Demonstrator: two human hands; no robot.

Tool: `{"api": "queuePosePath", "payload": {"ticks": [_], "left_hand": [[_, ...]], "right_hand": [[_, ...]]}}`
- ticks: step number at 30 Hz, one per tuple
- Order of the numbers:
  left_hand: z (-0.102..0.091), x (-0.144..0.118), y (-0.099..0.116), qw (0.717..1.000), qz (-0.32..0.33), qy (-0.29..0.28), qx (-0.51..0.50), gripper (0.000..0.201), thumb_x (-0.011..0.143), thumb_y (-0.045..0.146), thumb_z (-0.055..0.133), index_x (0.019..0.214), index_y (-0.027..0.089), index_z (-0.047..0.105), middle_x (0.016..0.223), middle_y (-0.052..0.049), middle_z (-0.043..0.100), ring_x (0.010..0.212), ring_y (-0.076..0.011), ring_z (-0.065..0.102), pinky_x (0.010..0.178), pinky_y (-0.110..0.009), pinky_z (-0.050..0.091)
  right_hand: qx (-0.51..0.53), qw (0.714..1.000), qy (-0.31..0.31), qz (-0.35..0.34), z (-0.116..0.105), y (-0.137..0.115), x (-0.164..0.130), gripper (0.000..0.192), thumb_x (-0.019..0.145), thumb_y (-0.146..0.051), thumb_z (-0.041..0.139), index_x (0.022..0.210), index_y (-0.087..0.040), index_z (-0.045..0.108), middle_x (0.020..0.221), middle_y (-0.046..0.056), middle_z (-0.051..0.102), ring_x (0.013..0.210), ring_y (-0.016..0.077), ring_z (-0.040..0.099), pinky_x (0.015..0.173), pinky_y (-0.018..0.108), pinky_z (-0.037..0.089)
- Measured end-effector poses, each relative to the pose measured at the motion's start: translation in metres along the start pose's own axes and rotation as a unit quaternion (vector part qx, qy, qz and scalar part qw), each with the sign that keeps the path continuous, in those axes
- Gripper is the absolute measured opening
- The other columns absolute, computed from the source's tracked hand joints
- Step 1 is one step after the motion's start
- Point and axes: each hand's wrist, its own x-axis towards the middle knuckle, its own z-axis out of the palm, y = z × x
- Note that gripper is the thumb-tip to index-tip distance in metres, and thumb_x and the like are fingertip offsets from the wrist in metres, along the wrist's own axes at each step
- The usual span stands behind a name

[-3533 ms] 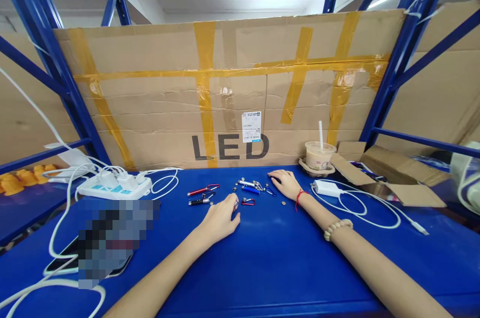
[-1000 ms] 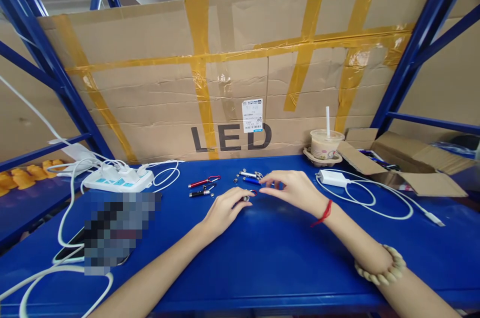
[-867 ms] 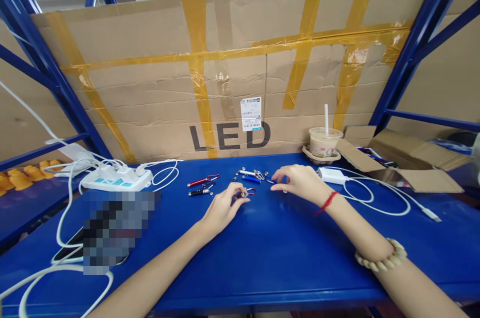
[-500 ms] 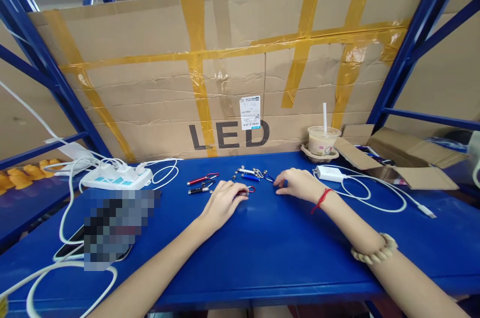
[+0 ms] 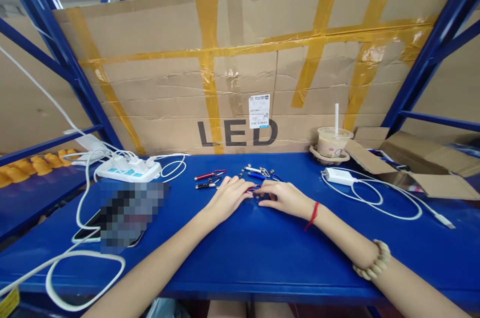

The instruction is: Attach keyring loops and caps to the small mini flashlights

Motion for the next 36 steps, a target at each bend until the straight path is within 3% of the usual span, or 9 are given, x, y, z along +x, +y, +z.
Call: {"api": "queuePosePath", "payload": {"ticks": [5, 10, 16, 21, 24, 26, 32, 36], "left_hand": [[0.001, -0.001, 0.003, 0.999, -0.035, -0.018, -0.01, 0.025, 0.091, 0.032, 0.035, 0.107, 0.019, 0.048, 0.099, -0.002, 0.058, 0.088, -0.0161, 0.048, 0.077, -0.03, 0.033], [0.004, -0.002, 0.001, 0.997, -0.064, -0.032, -0.037, 0.025, 0.091, 0.032, 0.035, 0.106, 0.018, 0.049, 0.104, -0.004, 0.053, 0.096, -0.0173, 0.048, 0.083, -0.031, 0.036], [0.005, -0.005, -0.002, 0.997, -0.052, -0.022, -0.046, 0.024, 0.092, 0.03, 0.029, 0.096, 0.018, 0.049, 0.099, -0.003, 0.054, 0.089, -0.0162, 0.048, 0.08, -0.03, 0.037], [0.003, -0.004, 0.002, 0.996, -0.054, 0.002, -0.075, 0.017, 0.092, 0.028, 0.032, 0.098, 0.018, 0.045, 0.096, -0.001, 0.056, 0.087, -0.015, 0.05, 0.077, -0.029, 0.036], [0.002, -0.003, 0.003, 0.994, -0.066, 0.007, -0.083, 0.016, 0.092, 0.027, 0.033, 0.095, 0.018, 0.045, 0.094, -0.001, 0.057, 0.085, -0.0148, 0.051, 0.076, -0.028, 0.036], [0.002, -0.003, 0.003, 0.995, -0.063, 0.01, -0.082, 0.016, 0.092, 0.026, 0.031, 0.095, 0.018, 0.045, 0.094, -0.001, 0.057, 0.084, -0.0149, 0.052, 0.076, -0.029, 0.036], [0.003, -0.003, 0.003, 0.997, -0.031, 0.029, -0.066, 0.02, 0.092, 0.027, 0.031, 0.099, 0.018, 0.047, 0.095, -0.002, 0.058, 0.084, -0.0145, 0.052, 0.074, -0.028, 0.037], [0.001, -0.003, 0.004, 0.997, -0.03, 0.04, -0.066, 0.019, 0.092, 0.029, 0.033, 0.098, 0.018, 0.048, 0.093, -0.002, 0.059, 0.084, -0.0139, 0.053, 0.074, -0.027, 0.037]], "right_hand": [[0.001, 1.0, 0.009, -0.018, 0.007, -0.004, 0.003, 0.015, 0.085, -0.023, 0.053, 0.094, -0.026, 0.065, 0.094, 0.001, 0.061, 0.08, 0.0148, 0.059, 0.063, 0.023, 0.043], [0.016, 0.999, 0.006, 0.046, 0.008, -0.002, 0.006, 0.01, 0.083, -0.027, 0.056, 0.086, -0.026, 0.065, 0.086, -0.002, 0.063, 0.066, 0.0129, 0.058, 0.057, 0.023, 0.042], [0.008, 0.996, 0.024, 0.086, 0.009, -0.002, 0.006, 0.01, 0.082, -0.032, 0.057, 0.078, -0.027, 0.065, 0.079, -0.004, 0.064, 0.063, 0.0139, 0.057, 0.055, 0.024, 0.04], [0.062, 0.987, 0.139, 0.043, 0.009, -0.004, 0.007, 0.016, 0.086, -0.029, 0.049, 0.087, -0.025, 0.065, 0.088, -0.001, 0.065, 0.074, 0.0151, 0.059, 0.062, 0.025, 0.044], [0.124, 0.968, 0.217, 0.028, 0.007, -0.01, 0.007, 0.018, 0.085, -0.03, 0.05, 0.088, -0.022, 0.065, 0.088, 0.002, 0.065, 0.071, 0.0147, 0.059, 0.054, 0.023, 0.044], [0.168, 0.957, 0.236, 0.028, 0.006, -0.016, 0.007, 0.018, 0.083, -0.031, 0.052, 0.086, -0.02, 0.066, 0.085, 0.003, 0.065, 0.064, 0.0137, 0.059, 0.049, 0.022, 0.043], [0.322, 0.924, 0.188, 0.078, 0.008, -0.025, 0.009, 0.026, 0.078, -0.04, 0.058, 0.081, -0.015, 0.065, 0.07, 0.004, 0.063, 0.045, 0.0107, 0.053, 0.039, 0.02, 0.041], [0.331, 0.922, 0.184, 0.083, 0.01, -0.024, 0.01, 0.029, 0.077, -0.042, 0.058, 0.079, -0.014, 0.064, 0.063, 0.003, 0.062, 0.043, 0.0105, 0.051, 0.037, 0.02, 0.04]]}}
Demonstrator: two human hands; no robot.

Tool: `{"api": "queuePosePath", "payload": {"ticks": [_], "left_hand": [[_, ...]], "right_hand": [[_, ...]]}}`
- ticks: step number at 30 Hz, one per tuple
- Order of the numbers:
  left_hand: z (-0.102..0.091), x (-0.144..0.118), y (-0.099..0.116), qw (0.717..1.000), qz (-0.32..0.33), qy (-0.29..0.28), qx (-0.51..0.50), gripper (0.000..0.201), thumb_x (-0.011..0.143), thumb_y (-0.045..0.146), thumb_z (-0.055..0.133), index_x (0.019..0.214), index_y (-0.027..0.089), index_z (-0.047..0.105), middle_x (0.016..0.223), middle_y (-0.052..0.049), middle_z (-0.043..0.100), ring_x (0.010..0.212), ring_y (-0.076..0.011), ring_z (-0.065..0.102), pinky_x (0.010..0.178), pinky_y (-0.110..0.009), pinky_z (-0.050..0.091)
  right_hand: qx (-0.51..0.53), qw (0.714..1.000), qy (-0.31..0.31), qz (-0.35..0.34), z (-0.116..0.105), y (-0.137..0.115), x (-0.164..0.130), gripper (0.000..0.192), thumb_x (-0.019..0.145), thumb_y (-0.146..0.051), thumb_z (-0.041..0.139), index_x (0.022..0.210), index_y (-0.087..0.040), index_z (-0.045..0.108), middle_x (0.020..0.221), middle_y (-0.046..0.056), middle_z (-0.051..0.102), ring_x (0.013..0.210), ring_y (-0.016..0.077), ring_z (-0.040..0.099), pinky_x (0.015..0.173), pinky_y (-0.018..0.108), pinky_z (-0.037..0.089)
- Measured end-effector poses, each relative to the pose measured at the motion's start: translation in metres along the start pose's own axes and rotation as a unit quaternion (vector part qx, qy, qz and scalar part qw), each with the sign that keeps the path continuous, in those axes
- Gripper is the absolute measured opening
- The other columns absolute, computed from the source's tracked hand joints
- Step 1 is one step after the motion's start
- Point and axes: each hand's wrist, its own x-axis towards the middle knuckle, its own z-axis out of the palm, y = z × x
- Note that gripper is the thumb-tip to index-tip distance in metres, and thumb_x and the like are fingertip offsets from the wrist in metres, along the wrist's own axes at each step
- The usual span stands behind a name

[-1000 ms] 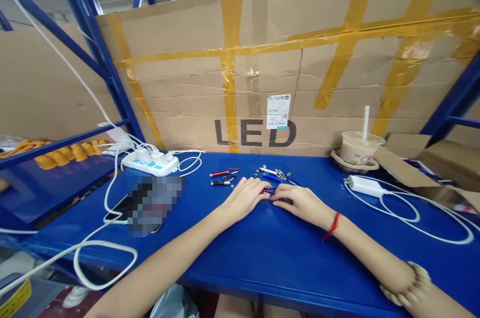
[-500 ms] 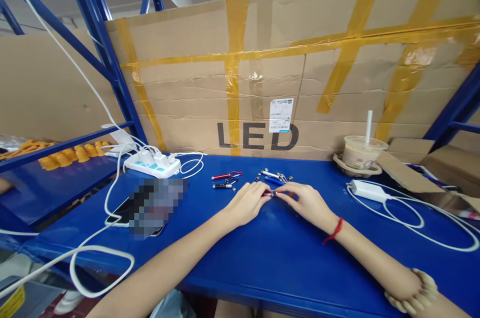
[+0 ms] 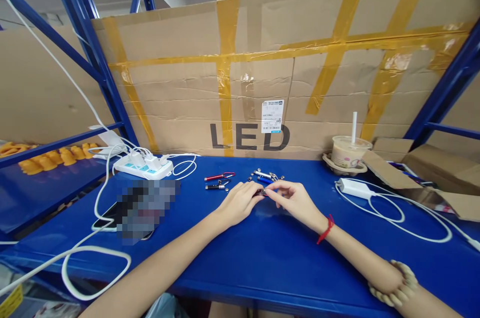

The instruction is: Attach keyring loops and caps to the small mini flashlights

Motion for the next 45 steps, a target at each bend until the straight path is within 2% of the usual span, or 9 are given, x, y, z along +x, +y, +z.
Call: {"api": "queuePosePath", "payload": {"ticks": [6, 10, 17, 21, 26, 29, 32, 37, 45], "left_hand": [[0.0, -0.001, 0.002, 1.0, 0.012, 0.012, -0.005, 0.017, 0.091, 0.027, 0.037, 0.095, 0.017, 0.05, 0.093, -0.001, 0.06, 0.082, -0.0134, 0.054, 0.073, -0.026, 0.037], [0.0, -0.001, 0.002, 1.0, 0.007, 0.026, -0.01, 0.016, 0.09, 0.027, 0.038, 0.095, 0.017, 0.05, 0.094, 0.0, 0.061, 0.082, -0.0131, 0.055, 0.072, -0.026, 0.037], [0.0, -0.002, 0.001, 1.0, 0.009, 0.024, 0.004, 0.018, 0.091, 0.029, 0.037, 0.096, 0.017, 0.051, 0.094, -0.001, 0.062, 0.082, -0.0136, 0.055, 0.072, -0.026, 0.038], [0.002, -0.003, -0.001, 0.999, 0.018, 0.03, 0.026, 0.021, 0.091, 0.031, 0.035, 0.096, 0.018, 0.051, 0.093, -0.002, 0.061, 0.082, -0.0138, 0.055, 0.073, -0.027, 0.038], [0.005, -0.002, -0.003, 0.999, 0.026, 0.016, 0.041, 0.023, 0.091, 0.032, 0.034, 0.094, 0.017, 0.051, 0.09, -0.002, 0.061, 0.079, -0.0136, 0.054, 0.071, -0.027, 0.038], [0.006, 0.0, -0.002, 0.999, 0.027, 0.016, 0.039, 0.02, 0.091, 0.031, 0.036, 0.093, 0.017, 0.051, 0.088, -0.001, 0.061, 0.078, -0.0139, 0.054, 0.07, -0.027, 0.038], [0.005, 0.001, -0.002, 0.999, 0.028, 0.028, 0.025, 0.018, 0.09, 0.03, 0.038, 0.093, 0.017, 0.05, 0.09, -0.002, 0.06, 0.08, -0.0139, 0.054, 0.072, -0.026, 0.039], [0.004, 0.0, -0.004, 0.999, 0.018, 0.03, 0.001, 0.013, 0.089, 0.026, 0.039, 0.091, 0.017, 0.049, 0.09, -0.002, 0.06, 0.08, -0.0143, 0.054, 0.073, -0.026, 0.041], [0.006, -0.001, -0.005, 1.0, 0.024, 0.015, 0.013, 0.013, 0.088, 0.027, 0.042, 0.091, 0.018, 0.05, 0.091, -0.001, 0.061, 0.079, -0.0142, 0.056, 0.072, -0.027, 0.04]], "right_hand": [[-0.125, 0.979, 0.047, -0.156, -0.002, -0.004, -0.003, 0.019, 0.081, -0.034, 0.057, 0.077, -0.017, 0.065, 0.077, 0.004, 0.063, 0.051, 0.0099, 0.052, 0.047, 0.022, 0.044], [-0.135, 0.97, 0.048, -0.198, -0.004, -0.004, -0.004, 0.016, 0.083, -0.029, 0.056, 0.08, -0.018, 0.066, 0.079, 0.004, 0.063, 0.054, 0.0103, 0.053, 0.048, 0.022, 0.045], [-0.193, 0.96, 0.016, -0.204, -0.006, 0.004, -0.005, 0.023, 0.088, -0.036, 0.049, 0.085, -0.02, 0.066, 0.085, 0.005, 0.063, 0.067, 0.014, 0.059, 0.056, 0.023, 0.047], [-0.276, 0.94, -0.004, -0.203, -0.007, 0.002, -0.005, 0.024, 0.089, -0.036, 0.046, 0.091, -0.022, 0.066, 0.094, 0.003, 0.062, 0.064, 0.0112, 0.059, 0.055, 0.021, 0.045], [-0.323, 0.923, -0.027, -0.209, -0.01, 0.0, -0.004, 0.025, 0.09, -0.037, 0.044, 0.087, -0.022, 0.064, 0.096, 0.002, 0.061, 0.068, 0.0097, 0.06, 0.055, 0.018, 0.043], [-0.361, 0.902, -0.028, -0.233, -0.012, 0.0, -0.003, 0.025, 0.091, -0.036, 0.044, 0.085, -0.023, 0.064, 0.096, 0.0, 0.061, 0.074, 0.0092, 0.06, 0.055, 0.017, 0.04], [-0.366, 0.893, 0.004, -0.261, -0.015, -0.002, -0.003, 0.025, 0.09, -0.038, 0.046, 0.083, -0.022, 0.064, 0.091, 0.0, 0.063, 0.068, 0.0079, 0.06, 0.055, 0.017, 0.039], [-0.342, 0.901, 0.038, -0.265, -0.017, -0.005, -0.005, 0.027, 0.087, -0.042, 0.049, 0.08, -0.02, 0.064, 0.082, 0.001, 0.064, 0.059, 0.0074, 0.058, 0.054, 0.018, 0.041], [-0.391, 0.874, -0.028, -0.287, -0.012, 0.004, -0.006, 0.023, 0.091, -0.033, 0.044, 0.093, -0.023, 0.064, 0.093, 0.001, 0.061, 0.067, 0.0079, 0.059, 0.052, 0.019, 0.04]]}}
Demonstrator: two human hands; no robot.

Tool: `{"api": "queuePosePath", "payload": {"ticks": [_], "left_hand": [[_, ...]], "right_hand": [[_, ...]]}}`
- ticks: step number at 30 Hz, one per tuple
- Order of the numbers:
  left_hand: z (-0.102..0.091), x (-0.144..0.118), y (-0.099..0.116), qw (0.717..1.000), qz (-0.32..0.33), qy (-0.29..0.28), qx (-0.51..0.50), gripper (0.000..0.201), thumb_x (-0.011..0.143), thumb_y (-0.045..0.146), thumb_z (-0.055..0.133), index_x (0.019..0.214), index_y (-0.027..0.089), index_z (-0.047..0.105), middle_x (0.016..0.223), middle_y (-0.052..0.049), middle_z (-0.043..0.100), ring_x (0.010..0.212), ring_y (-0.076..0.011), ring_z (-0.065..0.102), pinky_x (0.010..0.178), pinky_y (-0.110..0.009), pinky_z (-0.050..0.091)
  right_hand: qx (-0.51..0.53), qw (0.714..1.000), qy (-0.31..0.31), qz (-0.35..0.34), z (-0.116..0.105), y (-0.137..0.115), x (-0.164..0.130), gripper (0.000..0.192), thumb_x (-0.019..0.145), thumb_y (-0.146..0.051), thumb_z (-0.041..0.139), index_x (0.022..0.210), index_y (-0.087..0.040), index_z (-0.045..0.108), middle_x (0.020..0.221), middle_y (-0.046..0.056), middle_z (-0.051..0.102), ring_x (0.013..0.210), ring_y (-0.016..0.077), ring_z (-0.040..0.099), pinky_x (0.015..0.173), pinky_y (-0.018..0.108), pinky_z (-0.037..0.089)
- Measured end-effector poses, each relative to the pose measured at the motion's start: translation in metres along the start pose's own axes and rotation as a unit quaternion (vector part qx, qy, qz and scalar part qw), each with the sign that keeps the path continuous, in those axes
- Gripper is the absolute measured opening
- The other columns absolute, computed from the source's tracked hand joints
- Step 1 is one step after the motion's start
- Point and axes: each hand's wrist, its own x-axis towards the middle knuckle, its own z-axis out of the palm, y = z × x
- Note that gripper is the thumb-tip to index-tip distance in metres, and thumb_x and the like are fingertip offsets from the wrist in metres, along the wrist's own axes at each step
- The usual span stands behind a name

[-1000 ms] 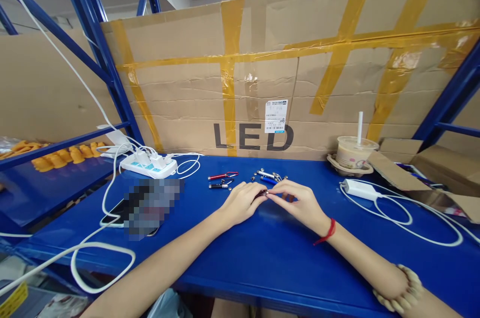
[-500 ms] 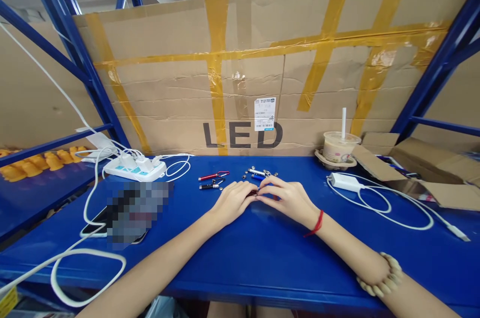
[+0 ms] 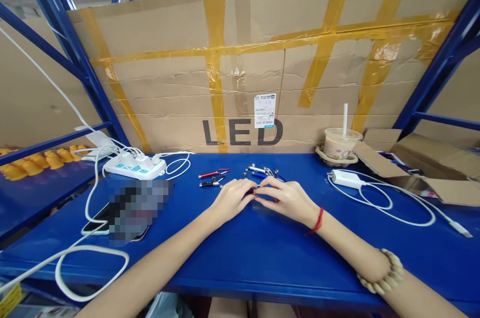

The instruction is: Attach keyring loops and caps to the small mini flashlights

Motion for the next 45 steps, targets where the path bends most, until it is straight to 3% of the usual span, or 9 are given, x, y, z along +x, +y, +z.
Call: {"api": "queuePosePath", "payload": {"ticks": [4, 8, 13, 19, 25, 29, 34, 39, 45], "left_hand": [[0.001, 0.0, -0.001, 1.0, 0.006, 0.008, 0.003, 0.014, 0.087, 0.03, 0.044, 0.089, 0.018, 0.051, 0.091, -0.001, 0.062, 0.079, -0.0139, 0.056, 0.071, -0.026, 0.039], [0.001, 0.0, 0.0, 1.0, 0.0, 0.019, 0.012, 0.019, 0.086, 0.036, 0.045, 0.086, 0.018, 0.051, 0.086, 0.0, 0.062, 0.075, -0.0134, 0.056, 0.069, -0.025, 0.038], [-0.001, 0.001, 0.002, 1.0, -0.005, 0.014, 0.008, 0.016, 0.085, 0.034, 0.047, 0.086, 0.018, 0.051, 0.082, 0.002, 0.062, 0.072, -0.0123, 0.054, 0.068, -0.025, 0.037], [0.0, 0.001, 0.002, 1.0, -0.012, 0.013, -0.001, 0.017, 0.086, 0.034, 0.045, 0.085, 0.018, 0.051, 0.076, 0.002, 0.059, 0.069, -0.0116, 0.054, 0.067, -0.025, 0.037], [-0.002, 0.002, 0.003, 0.999, -0.026, 0.017, 0.006, 0.02, 0.086, 0.038, 0.044, 0.085, 0.018, 0.049, 0.072, 0.003, 0.057, 0.065, -0.011, 0.053, 0.063, -0.024, 0.037], [-0.002, 0.001, 0.004, 0.999, -0.029, 0.007, 0.016, 0.021, 0.086, 0.039, 0.045, 0.087, 0.018, 0.048, 0.073, 0.002, 0.058, 0.067, -0.012, 0.055, 0.064, -0.024, 0.038], [-0.003, 0.001, 0.003, 0.999, -0.028, -0.005, 0.019, 0.021, 0.085, 0.039, 0.045, 0.089, 0.018, 0.049, 0.077, 0.002, 0.06, 0.07, -0.0128, 0.055, 0.066, -0.024, 0.037], [-0.003, 0.001, 0.001, 1.0, -0.022, -0.004, 0.015, 0.021, 0.086, 0.039, 0.045, 0.087, 0.018, 0.051, 0.078, 0.002, 0.061, 0.071, -0.0127, 0.056, 0.065, -0.024, 0.037], [0.0, 0.0, -0.001, 0.999, 0.005, 0.007, 0.032, 0.022, 0.087, 0.038, 0.044, 0.087, 0.018, 0.054, 0.081, 0.001, 0.062, 0.074, -0.0136, 0.056, 0.067, -0.025, 0.037]], "right_hand": [[-0.013, 1.0, 0.022, 0.008, -0.002, -0.003, 0.002, 0.024, 0.091, -0.03, 0.042, 0.089, -0.022, 0.065, 0.093, 0.001, 0.062, 0.065, 0.0077, 0.058, 0.053, 0.018, 0.039], [-0.027, 0.992, 0.039, 0.117, -0.012, -0.001, 0.006, 0.027, 0.089, -0.033, 0.042, 0.082, -0.021, 0.066, 0.086, 0.001, 0.063, 0.06, 0.0082, 0.057, 0.049, 0.019, 0.036], [-0.072, 0.959, -0.094, 0.257, -0.024, 0.022, 0.005, 0.025, 0.085, -0.039, 0.049, 0.075, -0.024, 0.067, 0.083, -0.001, 0.064, 0.063, 0.0131, 0.058, 0.046, 0.022, 0.031], [-0.082, 0.902, -0.211, 0.369, -0.033, 0.041, -0.002, 0.026, 0.075, -0.048, 0.061, 0.068, -0.024, 0.067, 0.071, 0.001, 0.066, 0.07, 0.0195, 0.061, 0.048, 0.024, 0.034], [-0.025, 0.869, -0.284, 0.405, -0.034, 0.05, -0.009, 0.009, 0.066, -0.026, 0.072, 0.073, -0.021, 0.068, 0.073, -0.002, 0.067, 0.071, 0.0162, 0.062, 0.056, 0.022, 0.041], [-0.012, 0.89, -0.268, 0.368, -0.025, 0.044, -0.007, 0.012, 0.07, -0.013, 0.063, 0.076, -0.022, 0.068, 0.076, -0.003, 0.067, 0.074, 0.0144, 0.062, 0.059, 0.021, 0.042], [0.01, 0.92, -0.224, 0.321, -0.009, 0.022, 0.001, 0.014, 0.068, -0.013, 0.059, 0.075, -0.021, 0.068, 0.078, -0.002, 0.066, 0.069, 0.0156, 0.061, 0.054, 0.022, 0.042], [0.102, 0.956, -0.135, 0.241, 0.005, 0.01, 0.003, 0.023, 0.069, -0.008, 0.055, 0.086, -0.019, 0.066, 0.083, 0.001, 0.061, 0.059, 0.0108, 0.058, 0.058, 0.022, 0.044], [0.163, 0.969, 0.021, 0.183, 0.005, 0.008, 0.004, 0.018, 0.076, -0.017, 0.054, 0.09, -0.019, 0.065, 0.086, 0.003, 0.061, 0.061, 0.0112, 0.056, 0.054, 0.022, 0.046]]}}
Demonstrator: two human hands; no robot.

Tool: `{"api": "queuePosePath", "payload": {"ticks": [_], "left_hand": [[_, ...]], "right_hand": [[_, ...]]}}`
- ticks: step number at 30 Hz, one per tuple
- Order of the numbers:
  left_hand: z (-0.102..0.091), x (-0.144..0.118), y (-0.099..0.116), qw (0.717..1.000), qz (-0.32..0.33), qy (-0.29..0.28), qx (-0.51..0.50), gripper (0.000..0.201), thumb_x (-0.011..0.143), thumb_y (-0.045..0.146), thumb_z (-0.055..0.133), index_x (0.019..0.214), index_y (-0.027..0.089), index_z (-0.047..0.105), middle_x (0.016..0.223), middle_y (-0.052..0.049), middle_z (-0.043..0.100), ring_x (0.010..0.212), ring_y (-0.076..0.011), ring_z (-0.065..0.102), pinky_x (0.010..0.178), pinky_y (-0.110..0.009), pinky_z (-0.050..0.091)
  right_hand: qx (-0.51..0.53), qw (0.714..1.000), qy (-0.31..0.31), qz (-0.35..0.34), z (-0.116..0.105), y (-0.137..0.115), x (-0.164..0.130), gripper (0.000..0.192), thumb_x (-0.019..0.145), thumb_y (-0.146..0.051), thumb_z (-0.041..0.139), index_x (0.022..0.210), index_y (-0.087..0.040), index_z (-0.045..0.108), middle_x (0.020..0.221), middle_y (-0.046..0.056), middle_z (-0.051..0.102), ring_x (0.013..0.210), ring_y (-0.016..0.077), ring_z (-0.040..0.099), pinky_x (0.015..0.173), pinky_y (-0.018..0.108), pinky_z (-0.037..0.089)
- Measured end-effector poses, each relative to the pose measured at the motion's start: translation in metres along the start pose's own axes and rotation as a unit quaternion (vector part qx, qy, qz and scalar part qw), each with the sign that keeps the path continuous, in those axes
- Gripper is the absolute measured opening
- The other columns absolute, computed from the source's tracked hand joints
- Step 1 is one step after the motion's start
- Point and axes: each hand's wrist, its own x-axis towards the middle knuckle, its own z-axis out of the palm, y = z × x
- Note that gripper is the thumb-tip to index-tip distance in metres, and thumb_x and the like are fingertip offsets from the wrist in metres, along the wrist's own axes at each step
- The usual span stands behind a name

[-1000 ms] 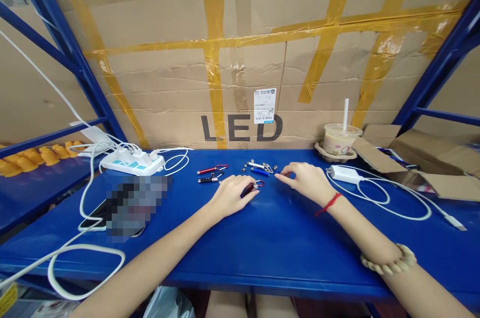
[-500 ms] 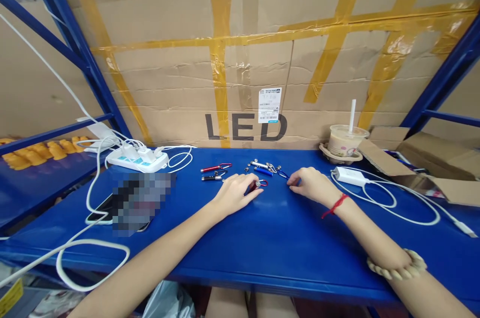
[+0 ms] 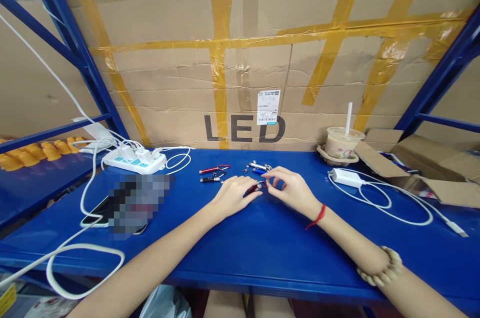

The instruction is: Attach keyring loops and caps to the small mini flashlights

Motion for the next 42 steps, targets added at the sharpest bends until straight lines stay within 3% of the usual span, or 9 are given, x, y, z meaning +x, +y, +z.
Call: {"api": "queuePosePath", "payload": {"ticks": [3, 6, 15, 22, 27, 30, 35, 38, 42], "left_hand": [[0.001, 0.0, -0.001, 1.0, 0.009, 0.002, 0.009, 0.024, 0.087, 0.039, 0.043, 0.086, 0.018, 0.055, 0.08, 0.0, 0.061, 0.073, -0.0138, 0.056, 0.065, -0.025, 0.037], [0.001, 0.0, 0.0, 1.0, 0.012, 0.0, 0.006, 0.025, 0.088, 0.038, 0.041, 0.087, 0.017, 0.055, 0.081, -0.001, 0.061, 0.073, -0.0136, 0.056, 0.065, -0.025, 0.038], [0.0, -0.001, 0.0, 1.0, 0.023, 0.013, 0.009, 0.024, 0.089, 0.036, 0.038, 0.09, 0.018, 0.055, 0.083, 0.0, 0.061, 0.074, -0.013, 0.056, 0.066, -0.024, 0.039], [0.003, -0.001, -0.003, 1.0, 0.003, -0.002, 0.024, 0.021, 0.09, 0.033, 0.038, 0.091, 0.018, 0.053, 0.086, 0.0, 0.061, 0.077, -0.0135, 0.056, 0.068, -0.026, 0.04], [0.002, 0.001, -0.002, 0.995, -0.093, 0.03, 0.025, 0.02, 0.089, 0.033, 0.04, 0.086, 0.018, 0.053, 0.083, -0.001, 0.061, 0.078, -0.0146, 0.056, 0.072, -0.026, 0.041], [0.0, 0.002, 0.0, 0.99, -0.132, 0.054, 0.024, 0.02, 0.089, 0.032, 0.038, 0.084, 0.018, 0.051, 0.082, -0.001, 0.06, 0.077, -0.0148, 0.056, 0.071, -0.026, 0.041], [-0.004, 0.002, 0.003, 0.98, -0.186, 0.067, 0.028, 0.021, 0.091, 0.031, 0.031, 0.082, 0.018, 0.046, 0.078, -0.001, 0.058, 0.072, -0.0151, 0.056, 0.065, -0.026, 0.04], [-0.007, 0.002, 0.003, 0.976, -0.211, 0.056, 0.022, 0.022, 0.092, 0.03, 0.028, 0.081, 0.018, 0.043, 0.074, -0.001, 0.057, 0.069, -0.0151, 0.056, 0.062, -0.026, 0.039], [-0.008, 0.002, 0.003, 0.975, -0.216, 0.051, 0.013, 0.022, 0.092, 0.029, 0.025, 0.079, 0.018, 0.04, 0.073, -0.001, 0.056, 0.068, -0.0157, 0.056, 0.061, -0.026, 0.039]], "right_hand": [[0.043, 0.997, 0.047, -0.037, -0.002, -0.005, 0.0, 0.015, 0.08, -0.024, 0.054, 0.088, -0.019, 0.065, 0.091, 0.005, 0.061, 0.06, 0.0107, 0.056, 0.044, 0.019, 0.044], [0.068, 0.994, 0.049, -0.074, -0.001, -0.009, -0.001, 0.014, 0.081, -0.026, 0.056, 0.087, -0.019, 0.066, 0.085, 0.005, 0.063, 0.06, 0.0113, 0.057, 0.043, 0.019, 0.044], [0.039, 0.986, 0.017, -0.159, 0.002, -0.002, -0.003, 0.014, 0.085, -0.027, 0.056, 0.085, -0.021, 0.067, 0.088, 0.003, 0.064, 0.077, 0.0131, 0.06, 0.07, 0.023, 0.049], [-0.019, 0.994, -0.026, -0.106, -0.002, -0.008, -0.003, 0.018, 0.085, -0.034, 0.054, 0.092, -0.022, 0.065, 0.097, 0.004, 0.059, 0.069, 0.011, 0.059, 0.057, 0.02, 0.048], [-0.071, 0.995, 0.063, -0.007, -0.013, 0.005, 0.0, 0.02, 0.087, -0.03, 0.048, 0.095, -0.021, 0.063, 0.093, 0.004, 0.059, 0.066, 0.0113, 0.056, 0.053, 0.02, 0.046], [-0.121, 0.989, 0.079, 0.045, -0.016, 0.02, 0.002, 0.02, 0.083, -0.029, 0.051, 0.097, -0.021, 0.062, 0.09, 0.004, 0.059, 0.068, 0.0135, 0.057, 0.055, 0.022, 0.046], [-0.165, 0.985, -0.018, 0.046, -0.012, 0.038, 0.001, 0.028, 0.079, -0.028, 0.054, 0.105, -0.02, 0.059, 0.102, 0.006, 0.057, 0.092, 0.0211, 0.053, 0.076, 0.033, 0.045], [-0.183, 0.979, -0.085, 0.043, -0.006, 0.043, -0.001, 0.029, 0.084, -0.027, 0.047, 0.111, -0.021, 0.056, 0.111, 0.007, 0.053, 0.097, 0.0228, 0.05, 0.078, 0.038, 0.043], [-0.16, 0.981, -0.099, 0.043, 0.0, 0.043, -0.002, 0.03, 0.088, -0.025, 0.041, 0.114, -0.02, 0.055, 0.115, 0.008, 0.05, 0.1, 0.0219, 0.047, 0.081, 0.038, 0.041]]}}
